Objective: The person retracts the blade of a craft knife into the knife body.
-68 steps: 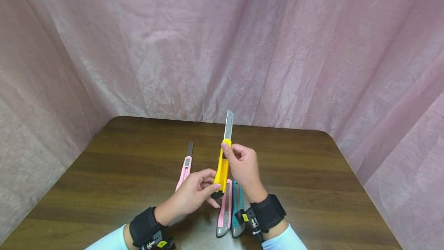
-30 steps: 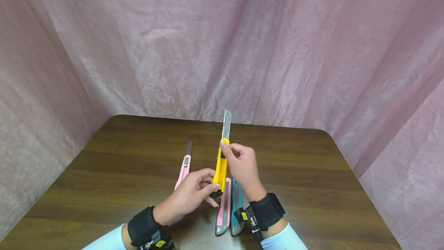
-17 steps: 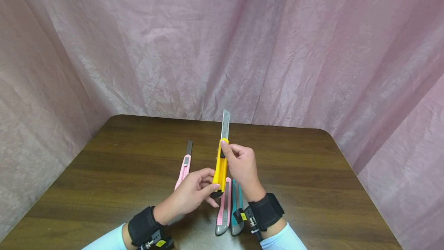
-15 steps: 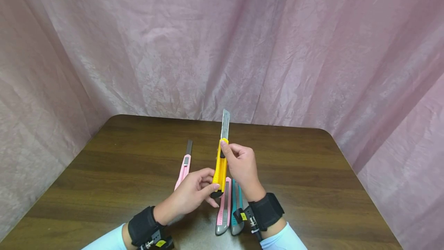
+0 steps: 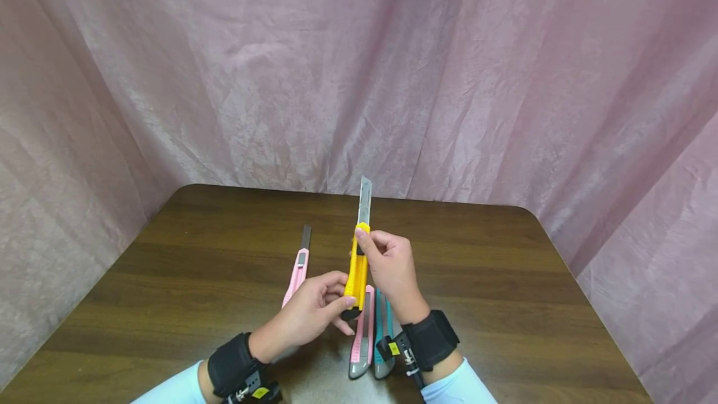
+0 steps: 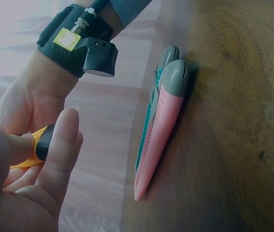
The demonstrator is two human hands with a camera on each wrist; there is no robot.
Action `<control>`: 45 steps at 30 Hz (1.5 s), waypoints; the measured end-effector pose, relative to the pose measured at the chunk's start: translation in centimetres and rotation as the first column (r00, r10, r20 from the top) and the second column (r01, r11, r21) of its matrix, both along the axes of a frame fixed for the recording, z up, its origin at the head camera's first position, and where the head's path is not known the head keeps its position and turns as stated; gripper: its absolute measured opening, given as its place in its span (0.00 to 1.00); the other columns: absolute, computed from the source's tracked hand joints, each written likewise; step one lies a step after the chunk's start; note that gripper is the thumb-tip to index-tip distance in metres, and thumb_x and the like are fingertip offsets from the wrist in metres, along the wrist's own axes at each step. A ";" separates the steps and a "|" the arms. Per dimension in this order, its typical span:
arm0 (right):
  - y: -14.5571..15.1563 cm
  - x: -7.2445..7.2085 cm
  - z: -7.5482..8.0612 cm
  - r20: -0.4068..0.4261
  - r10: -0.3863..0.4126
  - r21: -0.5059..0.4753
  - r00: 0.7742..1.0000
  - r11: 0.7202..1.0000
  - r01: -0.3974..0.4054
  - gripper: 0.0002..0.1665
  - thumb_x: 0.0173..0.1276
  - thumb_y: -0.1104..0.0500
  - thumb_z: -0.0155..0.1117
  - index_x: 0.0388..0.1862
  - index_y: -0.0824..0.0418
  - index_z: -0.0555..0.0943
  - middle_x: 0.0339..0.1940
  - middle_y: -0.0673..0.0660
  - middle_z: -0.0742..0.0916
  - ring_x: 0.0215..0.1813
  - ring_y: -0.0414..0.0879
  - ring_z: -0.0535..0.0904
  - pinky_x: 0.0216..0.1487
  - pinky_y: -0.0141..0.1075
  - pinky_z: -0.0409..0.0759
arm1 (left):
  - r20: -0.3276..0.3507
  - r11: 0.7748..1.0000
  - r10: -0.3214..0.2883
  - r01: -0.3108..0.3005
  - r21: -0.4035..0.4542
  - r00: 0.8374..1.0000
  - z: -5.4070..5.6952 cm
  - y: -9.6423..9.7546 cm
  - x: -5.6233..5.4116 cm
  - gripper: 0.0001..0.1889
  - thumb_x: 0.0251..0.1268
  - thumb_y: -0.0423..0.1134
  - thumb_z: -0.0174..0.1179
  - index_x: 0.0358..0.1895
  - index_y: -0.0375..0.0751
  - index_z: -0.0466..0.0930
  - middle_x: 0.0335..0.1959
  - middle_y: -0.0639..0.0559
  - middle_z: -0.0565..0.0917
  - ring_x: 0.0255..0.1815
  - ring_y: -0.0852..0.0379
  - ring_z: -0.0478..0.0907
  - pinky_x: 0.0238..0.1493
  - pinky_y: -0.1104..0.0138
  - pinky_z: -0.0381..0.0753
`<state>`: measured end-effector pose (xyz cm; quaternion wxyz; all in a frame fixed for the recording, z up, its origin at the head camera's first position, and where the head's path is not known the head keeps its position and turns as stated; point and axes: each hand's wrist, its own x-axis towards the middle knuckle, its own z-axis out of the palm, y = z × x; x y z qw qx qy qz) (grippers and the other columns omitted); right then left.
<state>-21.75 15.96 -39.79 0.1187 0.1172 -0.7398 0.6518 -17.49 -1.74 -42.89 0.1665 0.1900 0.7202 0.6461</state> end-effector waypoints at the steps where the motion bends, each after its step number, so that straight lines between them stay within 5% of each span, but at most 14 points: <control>1: 0.0 0.0 0.0 -0.002 0.001 0.000 1.000 1.000 -0.001 0.17 0.76 0.54 0.64 0.39 0.68 0.88 0.30 0.61 0.91 0.32 0.46 0.86 0.34 0.33 0.89 | -0.001 1.000 0.000 0.000 0.000 1.000 0.0 0.0 0.0 0.18 0.71 0.34 0.64 0.61 0.36 0.76 0.44 0.42 0.86 0.45 0.36 0.88 0.33 0.61 0.92; 9: -0.1 0.0 -0.1 -0.015 0.008 0.004 1.000 1.000 -0.008 0.16 0.76 0.53 0.64 0.41 0.66 0.89 0.32 0.64 0.90 0.32 0.46 0.86 0.35 0.33 0.89 | -0.007 1.000 0.003 -0.003 0.004 1.000 0.1 0.0 0.0 0.18 0.71 0.33 0.64 0.61 0.36 0.76 0.45 0.42 0.86 0.45 0.36 0.88 0.33 0.60 0.92; 18: -0.5 0.4 0.0 0.064 -0.014 -0.017 0.998 1.000 0.016 0.24 0.78 0.46 0.61 0.36 0.66 0.89 0.32 0.67 0.90 0.32 0.48 0.88 0.32 0.34 0.87 | -0.034 1.000 0.004 -0.004 0.002 0.999 0.2 -0.1 -0.1 0.17 0.72 0.33 0.63 0.61 0.35 0.76 0.45 0.42 0.86 0.44 0.35 0.88 0.34 0.59 0.93; 31: -0.6 0.5 0.0 0.022 0.024 -0.005 0.999 1.000 -0.024 0.20 0.79 0.51 0.61 0.39 0.67 0.87 0.29 0.63 0.89 0.30 0.47 0.86 0.33 0.34 0.89 | -0.028 1.000 0.002 -0.002 0.023 1.000 0.3 0.0 0.0 0.17 0.73 0.32 0.62 0.60 0.34 0.76 0.44 0.41 0.86 0.45 0.32 0.87 0.35 0.50 0.92; 45: -0.5 0.3 0.0 0.054 0.049 -0.023 0.997 0.999 -0.048 0.21 0.78 0.50 0.62 0.38 0.68 0.88 0.31 0.69 0.89 0.31 0.51 0.88 0.35 0.37 0.91 | -0.015 1.000 0.001 -0.001 -0.005 1.000 0.3 -0.1 0.1 0.18 0.72 0.34 0.63 0.61 0.35 0.75 0.45 0.42 0.86 0.44 0.36 0.88 0.34 0.60 0.92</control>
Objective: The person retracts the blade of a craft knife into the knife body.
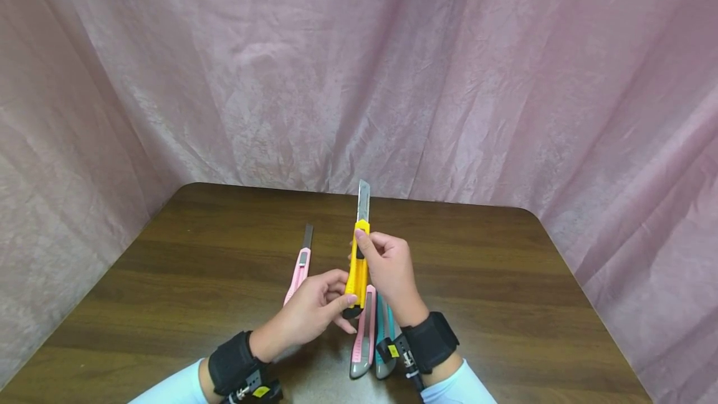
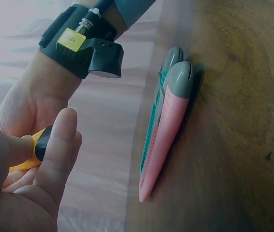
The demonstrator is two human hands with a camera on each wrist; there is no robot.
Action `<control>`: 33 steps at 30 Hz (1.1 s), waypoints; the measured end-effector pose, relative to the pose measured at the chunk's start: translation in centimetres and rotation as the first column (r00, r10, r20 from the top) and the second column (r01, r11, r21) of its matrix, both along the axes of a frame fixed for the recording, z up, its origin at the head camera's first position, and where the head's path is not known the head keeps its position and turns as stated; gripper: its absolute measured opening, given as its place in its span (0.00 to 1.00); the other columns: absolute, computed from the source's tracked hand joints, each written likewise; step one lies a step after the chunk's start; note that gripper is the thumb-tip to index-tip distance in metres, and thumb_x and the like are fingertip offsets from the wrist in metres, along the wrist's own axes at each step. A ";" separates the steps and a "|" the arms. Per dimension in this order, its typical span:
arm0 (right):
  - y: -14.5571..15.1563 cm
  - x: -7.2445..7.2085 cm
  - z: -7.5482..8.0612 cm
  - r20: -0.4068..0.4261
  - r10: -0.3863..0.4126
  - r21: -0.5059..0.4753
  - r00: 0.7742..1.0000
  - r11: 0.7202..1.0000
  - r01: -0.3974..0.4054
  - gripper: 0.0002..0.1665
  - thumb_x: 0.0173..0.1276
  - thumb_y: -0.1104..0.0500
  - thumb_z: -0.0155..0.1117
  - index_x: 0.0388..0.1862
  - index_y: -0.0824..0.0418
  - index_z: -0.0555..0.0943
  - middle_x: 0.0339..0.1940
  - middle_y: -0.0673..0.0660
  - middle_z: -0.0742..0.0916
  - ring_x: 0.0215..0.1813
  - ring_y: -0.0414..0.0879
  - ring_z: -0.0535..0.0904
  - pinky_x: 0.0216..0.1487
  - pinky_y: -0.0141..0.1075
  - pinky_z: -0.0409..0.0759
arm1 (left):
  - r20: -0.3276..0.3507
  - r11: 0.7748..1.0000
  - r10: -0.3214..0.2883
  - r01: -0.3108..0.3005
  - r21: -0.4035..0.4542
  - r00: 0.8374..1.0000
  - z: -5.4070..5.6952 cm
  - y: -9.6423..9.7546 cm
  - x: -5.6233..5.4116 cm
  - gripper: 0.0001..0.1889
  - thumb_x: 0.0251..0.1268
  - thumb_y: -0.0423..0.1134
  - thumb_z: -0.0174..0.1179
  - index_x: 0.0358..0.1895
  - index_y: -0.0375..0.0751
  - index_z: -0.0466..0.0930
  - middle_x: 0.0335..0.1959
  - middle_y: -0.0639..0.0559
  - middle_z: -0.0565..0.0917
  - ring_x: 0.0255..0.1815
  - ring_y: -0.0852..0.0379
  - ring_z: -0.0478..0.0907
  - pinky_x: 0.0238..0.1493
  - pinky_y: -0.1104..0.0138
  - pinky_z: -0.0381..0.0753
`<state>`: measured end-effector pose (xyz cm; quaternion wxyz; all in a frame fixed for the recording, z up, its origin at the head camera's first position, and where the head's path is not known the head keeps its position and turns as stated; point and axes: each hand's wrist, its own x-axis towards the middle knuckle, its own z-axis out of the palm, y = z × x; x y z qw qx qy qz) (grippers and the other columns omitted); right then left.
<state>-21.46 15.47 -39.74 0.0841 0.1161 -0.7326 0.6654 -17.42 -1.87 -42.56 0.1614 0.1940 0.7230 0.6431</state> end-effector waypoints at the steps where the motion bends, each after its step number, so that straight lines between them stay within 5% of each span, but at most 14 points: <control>1: 0.0 0.0 0.0 -0.007 0.003 0.001 1.000 1.000 -0.003 0.20 0.78 0.51 0.62 0.38 0.68 0.88 0.31 0.69 0.89 0.31 0.51 0.88 0.35 0.37 0.91 | 0.001 1.000 0.000 0.000 0.001 1.000 0.0 0.0 0.0 0.18 0.72 0.34 0.63 0.61 0.35 0.75 0.45 0.42 0.86 0.44 0.36 0.88 0.34 0.60 0.92; 8: -0.1 -0.2 -0.2 -0.033 0.003 0.037 0.999 0.999 -0.002 0.17 0.77 0.52 0.64 0.39 0.65 0.88 0.29 0.58 0.88 0.33 0.50 0.84 0.35 0.34 0.88 | 0.009 1.000 0.009 -0.010 0.014 1.000 -0.1 -0.1 -0.1 0.17 0.73 0.34 0.63 0.60 0.35 0.76 0.46 0.42 0.87 0.47 0.35 0.88 0.34 0.61 0.92; 16: -0.1 -0.1 0.1 0.001 -0.060 0.094 0.998 0.994 0.060 0.23 0.78 0.47 0.62 0.34 0.65 0.88 0.27 0.59 0.89 0.28 0.47 0.83 0.28 0.34 0.84 | -0.013 1.000 0.009 -0.009 0.021 1.000 -0.1 -0.1 -0.2 0.17 0.74 0.34 0.62 0.61 0.34 0.76 0.46 0.41 0.87 0.44 0.34 0.88 0.34 0.58 0.93; 29: -0.1 -0.1 -0.2 -0.038 0.007 0.085 0.999 0.996 -0.004 0.19 0.78 0.52 0.62 0.38 0.67 0.87 0.32 0.67 0.89 0.30 0.45 0.83 0.31 0.29 0.84 | -0.012 1.000 0.020 -0.019 0.016 1.000 -0.2 -0.1 -0.2 0.17 0.73 0.34 0.62 0.60 0.33 0.76 0.46 0.41 0.87 0.44 0.34 0.88 0.33 0.60 0.92; 33: -0.2 -0.1 -0.2 -0.034 -0.025 0.111 0.999 0.993 0.029 0.19 0.77 0.50 0.64 0.37 0.64 0.88 0.26 0.60 0.87 0.25 0.43 0.77 0.25 0.28 0.77 | -0.014 1.000 0.022 -0.021 0.016 1.000 -0.2 -0.2 -0.3 0.17 0.74 0.35 0.62 0.61 0.34 0.76 0.46 0.41 0.87 0.44 0.34 0.88 0.33 0.61 0.92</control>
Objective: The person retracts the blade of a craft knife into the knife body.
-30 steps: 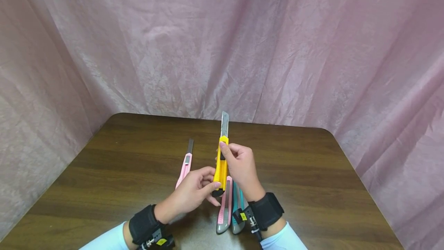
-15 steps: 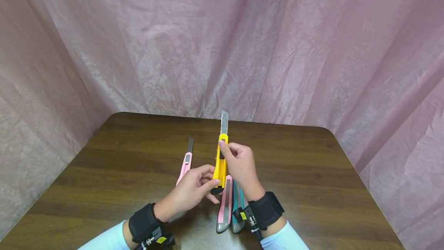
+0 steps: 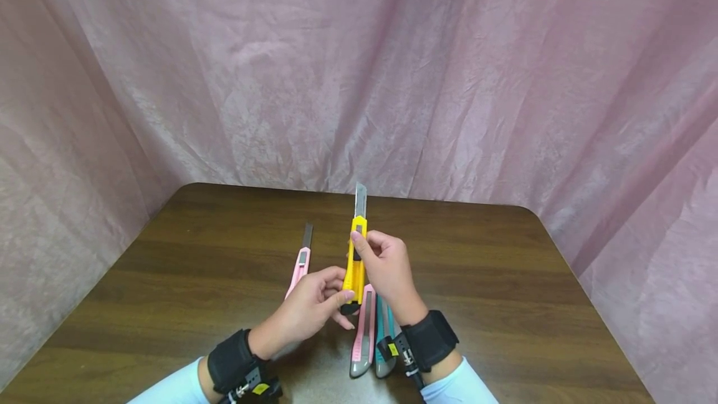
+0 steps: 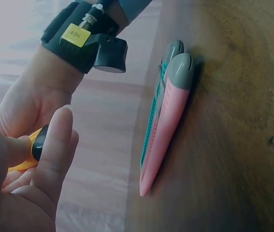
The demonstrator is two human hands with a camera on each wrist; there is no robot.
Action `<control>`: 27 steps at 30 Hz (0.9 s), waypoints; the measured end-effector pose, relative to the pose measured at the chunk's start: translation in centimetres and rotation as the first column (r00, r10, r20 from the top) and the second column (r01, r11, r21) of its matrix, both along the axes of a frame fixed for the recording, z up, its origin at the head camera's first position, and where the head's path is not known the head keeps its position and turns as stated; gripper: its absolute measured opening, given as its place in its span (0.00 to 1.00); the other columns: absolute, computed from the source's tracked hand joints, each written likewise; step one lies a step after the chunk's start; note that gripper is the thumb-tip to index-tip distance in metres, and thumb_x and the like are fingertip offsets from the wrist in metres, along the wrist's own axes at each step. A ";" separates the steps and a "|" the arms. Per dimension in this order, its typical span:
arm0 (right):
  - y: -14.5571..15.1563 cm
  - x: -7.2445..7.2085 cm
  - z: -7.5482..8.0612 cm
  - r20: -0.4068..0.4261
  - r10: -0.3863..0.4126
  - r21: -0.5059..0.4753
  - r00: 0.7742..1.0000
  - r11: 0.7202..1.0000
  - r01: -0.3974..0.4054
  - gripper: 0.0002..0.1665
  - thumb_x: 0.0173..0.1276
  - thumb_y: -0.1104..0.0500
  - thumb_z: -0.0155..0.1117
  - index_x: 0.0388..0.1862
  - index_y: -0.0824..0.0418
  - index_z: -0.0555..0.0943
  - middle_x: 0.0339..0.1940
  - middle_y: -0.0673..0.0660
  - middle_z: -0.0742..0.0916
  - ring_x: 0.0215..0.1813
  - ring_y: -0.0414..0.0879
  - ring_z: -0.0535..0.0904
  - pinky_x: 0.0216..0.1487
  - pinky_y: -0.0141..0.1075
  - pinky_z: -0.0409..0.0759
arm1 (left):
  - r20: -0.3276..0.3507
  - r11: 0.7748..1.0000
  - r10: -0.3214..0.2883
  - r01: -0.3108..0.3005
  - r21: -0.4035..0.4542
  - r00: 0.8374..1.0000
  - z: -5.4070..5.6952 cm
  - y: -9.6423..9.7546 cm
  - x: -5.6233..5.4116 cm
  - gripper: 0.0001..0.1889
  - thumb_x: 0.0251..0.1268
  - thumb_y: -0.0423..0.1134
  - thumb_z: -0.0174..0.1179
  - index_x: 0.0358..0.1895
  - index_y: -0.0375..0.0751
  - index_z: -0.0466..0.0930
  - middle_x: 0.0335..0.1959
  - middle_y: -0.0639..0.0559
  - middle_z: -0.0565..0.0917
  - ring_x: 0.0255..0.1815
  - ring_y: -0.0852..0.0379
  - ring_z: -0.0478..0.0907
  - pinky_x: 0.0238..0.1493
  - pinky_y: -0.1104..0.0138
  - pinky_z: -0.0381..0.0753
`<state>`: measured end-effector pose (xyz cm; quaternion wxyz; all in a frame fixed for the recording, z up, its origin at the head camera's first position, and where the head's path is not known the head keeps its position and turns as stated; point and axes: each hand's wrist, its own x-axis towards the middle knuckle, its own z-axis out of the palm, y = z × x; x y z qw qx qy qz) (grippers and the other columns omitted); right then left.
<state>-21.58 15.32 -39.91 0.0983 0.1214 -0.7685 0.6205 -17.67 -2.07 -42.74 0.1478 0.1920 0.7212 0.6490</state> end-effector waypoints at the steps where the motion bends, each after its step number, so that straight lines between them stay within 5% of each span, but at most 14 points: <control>1: 0.0 0.0 0.0 0.005 -0.013 0.010 1.000 1.000 0.013 0.20 0.77 0.49 0.64 0.36 0.64 0.88 0.24 0.59 0.85 0.24 0.43 0.75 0.23 0.27 0.74 | -0.003 1.000 0.002 -0.003 -0.002 1.000 0.0 0.0 0.0 0.17 0.74 0.35 0.62 0.61 0.35 0.76 0.46 0.41 0.87 0.44 0.35 0.88 0.34 0.60 0.92; 7: 0.1 0.0 0.2 0.015 -0.041 0.037 0.999 0.998 0.041 0.24 0.77 0.47 0.63 0.29 0.66 0.86 0.16 0.53 0.71 0.20 0.42 0.64 0.19 0.29 0.62 | -0.018 1.000 0.007 -0.007 -0.003 1.000 0.2 -0.1 0.0 0.17 0.73 0.36 0.62 0.61 0.35 0.76 0.47 0.40 0.87 0.43 0.34 0.88 0.34 0.59 0.92; 17: 0.2 -0.1 0.0 -0.020 0.015 0.039 1.000 0.999 -0.014 0.18 0.77 0.51 0.63 0.37 0.64 0.88 0.24 0.63 0.80 0.24 0.43 0.70 0.21 0.28 0.68 | -0.015 1.000 0.013 -0.013 -0.019 1.000 0.3 -0.1 -0.1 0.17 0.73 0.36 0.63 0.60 0.35 0.77 0.47 0.41 0.87 0.44 0.35 0.88 0.33 0.62 0.92; 27: 0.2 -0.1 0.1 0.038 -0.007 0.061 0.999 0.998 0.005 0.22 0.77 0.46 0.62 0.31 0.62 0.87 0.16 0.53 0.74 0.20 0.44 0.69 0.19 0.29 0.68 | -0.022 1.000 0.016 -0.016 -0.019 1.000 0.4 -0.2 -0.1 0.18 0.72 0.34 0.63 0.61 0.34 0.76 0.47 0.40 0.87 0.43 0.34 0.88 0.33 0.62 0.92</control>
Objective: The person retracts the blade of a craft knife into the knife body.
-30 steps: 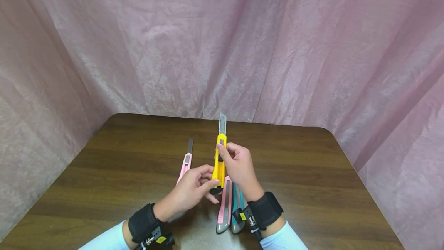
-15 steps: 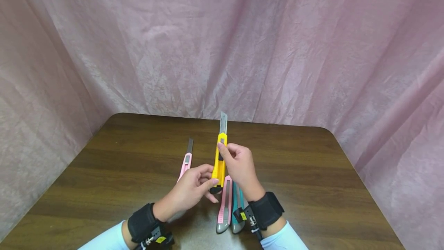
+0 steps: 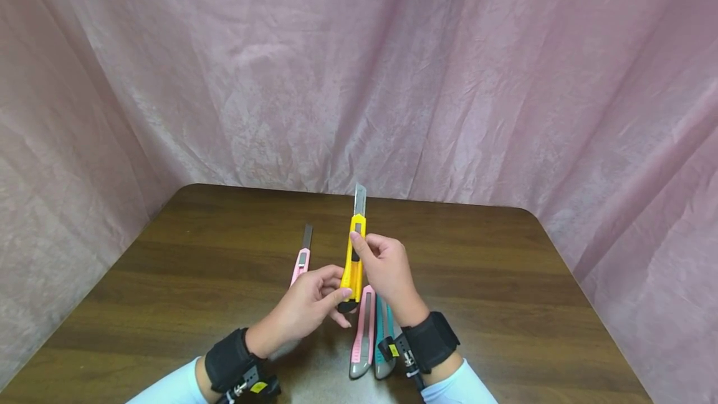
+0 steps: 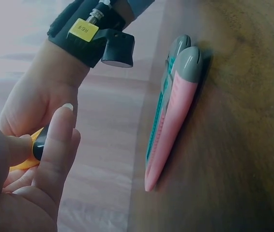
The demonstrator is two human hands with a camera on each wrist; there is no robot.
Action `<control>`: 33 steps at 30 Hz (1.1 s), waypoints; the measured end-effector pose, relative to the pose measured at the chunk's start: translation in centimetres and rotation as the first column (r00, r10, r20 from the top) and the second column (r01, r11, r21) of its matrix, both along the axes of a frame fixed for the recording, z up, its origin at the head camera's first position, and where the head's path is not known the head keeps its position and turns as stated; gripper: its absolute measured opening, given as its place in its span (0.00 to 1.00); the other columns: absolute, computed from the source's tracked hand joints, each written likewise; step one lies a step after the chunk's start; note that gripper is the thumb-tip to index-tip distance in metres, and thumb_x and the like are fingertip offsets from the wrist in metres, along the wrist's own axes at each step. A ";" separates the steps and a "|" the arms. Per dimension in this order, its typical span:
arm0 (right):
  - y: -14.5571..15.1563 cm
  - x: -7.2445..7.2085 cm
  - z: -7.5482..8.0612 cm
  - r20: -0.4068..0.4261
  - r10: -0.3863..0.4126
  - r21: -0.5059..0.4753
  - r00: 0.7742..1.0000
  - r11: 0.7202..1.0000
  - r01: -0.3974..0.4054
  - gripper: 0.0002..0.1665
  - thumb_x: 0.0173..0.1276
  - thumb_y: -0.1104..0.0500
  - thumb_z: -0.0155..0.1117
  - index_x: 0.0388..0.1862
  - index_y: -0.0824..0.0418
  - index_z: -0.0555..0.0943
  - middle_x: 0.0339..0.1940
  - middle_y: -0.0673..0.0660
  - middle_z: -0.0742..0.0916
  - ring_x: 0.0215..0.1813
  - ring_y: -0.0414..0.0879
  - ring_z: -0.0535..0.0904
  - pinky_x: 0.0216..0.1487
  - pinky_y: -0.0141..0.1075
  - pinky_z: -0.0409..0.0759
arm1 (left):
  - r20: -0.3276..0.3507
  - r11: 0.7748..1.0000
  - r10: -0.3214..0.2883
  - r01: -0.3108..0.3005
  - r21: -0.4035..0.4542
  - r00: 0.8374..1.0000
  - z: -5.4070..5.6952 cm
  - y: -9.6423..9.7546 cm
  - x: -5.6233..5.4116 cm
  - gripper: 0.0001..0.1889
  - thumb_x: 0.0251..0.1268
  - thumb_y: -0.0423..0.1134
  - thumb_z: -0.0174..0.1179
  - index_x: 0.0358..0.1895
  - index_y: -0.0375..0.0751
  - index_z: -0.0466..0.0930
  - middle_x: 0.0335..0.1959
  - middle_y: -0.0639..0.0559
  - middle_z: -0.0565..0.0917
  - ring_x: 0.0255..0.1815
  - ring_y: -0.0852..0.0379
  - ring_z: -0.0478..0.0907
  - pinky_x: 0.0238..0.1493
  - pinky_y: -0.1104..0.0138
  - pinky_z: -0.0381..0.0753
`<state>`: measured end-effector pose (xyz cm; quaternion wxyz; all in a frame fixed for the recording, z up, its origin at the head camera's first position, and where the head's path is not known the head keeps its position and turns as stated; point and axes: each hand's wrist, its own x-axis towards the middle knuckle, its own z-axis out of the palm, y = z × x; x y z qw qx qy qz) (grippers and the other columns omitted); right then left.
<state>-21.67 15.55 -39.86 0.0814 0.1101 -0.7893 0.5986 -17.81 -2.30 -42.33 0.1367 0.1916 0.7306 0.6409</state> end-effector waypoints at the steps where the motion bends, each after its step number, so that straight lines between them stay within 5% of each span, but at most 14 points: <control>1: 0.0 0.0 0.0 0.000 0.005 0.000 1.000 1.000 -0.005 0.22 0.77 0.47 0.62 0.32 0.63 0.87 0.17 0.54 0.75 0.21 0.45 0.70 0.19 0.29 0.69 | 0.004 1.000 -0.001 0.001 0.001 1.000 0.0 0.0 0.0 0.18 0.73 0.34 0.63 0.61 0.34 0.76 0.47 0.40 0.87 0.43 0.33 0.88 0.33 0.62 0.92; 9: 0.1 0.1 0.2 -0.008 0.048 -0.016 0.999 0.999 -0.048 0.18 0.76 0.49 0.64 0.37 0.63 0.88 0.25 0.63 0.81 0.25 0.47 0.74 0.25 0.30 0.79 | -0.005 1.000 -0.003 0.003 -0.004 1.000 0.0 0.0 -0.1 0.17 0.73 0.35 0.62 0.61 0.33 0.76 0.47 0.39 0.87 0.43 0.33 0.88 0.34 0.58 0.92; 15: 0.1 -0.1 0.1 -0.015 0.048 0.007 0.999 0.999 -0.048 0.19 0.76 0.49 0.64 0.35 0.64 0.88 0.22 0.62 0.79 0.23 0.46 0.72 0.21 0.28 0.74 | -0.005 1.000 -0.005 0.005 0.004 1.000 0.1 0.0 -0.1 0.17 0.74 0.34 0.62 0.61 0.33 0.76 0.47 0.39 0.86 0.43 0.33 0.88 0.33 0.59 0.92; 22: 0.2 -0.2 0.1 0.053 0.084 0.007 0.995 0.996 -0.085 0.23 0.77 0.47 0.62 0.33 0.66 0.86 0.21 0.62 0.80 0.25 0.61 0.77 0.23 0.30 0.80 | 0.008 1.000 -0.003 0.003 0.011 1.000 0.1 -0.1 -0.2 0.17 0.74 0.34 0.61 0.62 0.33 0.76 0.48 0.39 0.86 0.44 0.35 0.88 0.34 0.57 0.92; 31: 0.2 -0.1 0.1 0.022 0.115 0.014 0.993 0.993 -0.116 0.20 0.78 0.50 0.62 0.41 0.68 0.86 0.26 0.66 0.81 0.25 0.46 0.76 0.25 0.30 0.82 | 0.000 1.000 0.001 -0.001 0.016 1.000 0.1 -0.2 -0.3 0.18 0.73 0.33 0.62 0.62 0.33 0.76 0.48 0.38 0.86 0.43 0.33 0.88 0.35 0.54 0.92; 33: 0.2 -0.2 0.0 0.017 0.107 0.010 0.994 0.994 -0.107 0.20 0.78 0.49 0.61 0.39 0.66 0.86 0.24 0.64 0.81 0.24 0.52 0.76 0.23 0.30 0.80 | -0.002 1.000 0.001 -0.001 0.021 1.000 0.1 -0.2 -0.3 0.18 0.73 0.33 0.62 0.62 0.33 0.76 0.48 0.38 0.86 0.44 0.32 0.88 0.35 0.54 0.92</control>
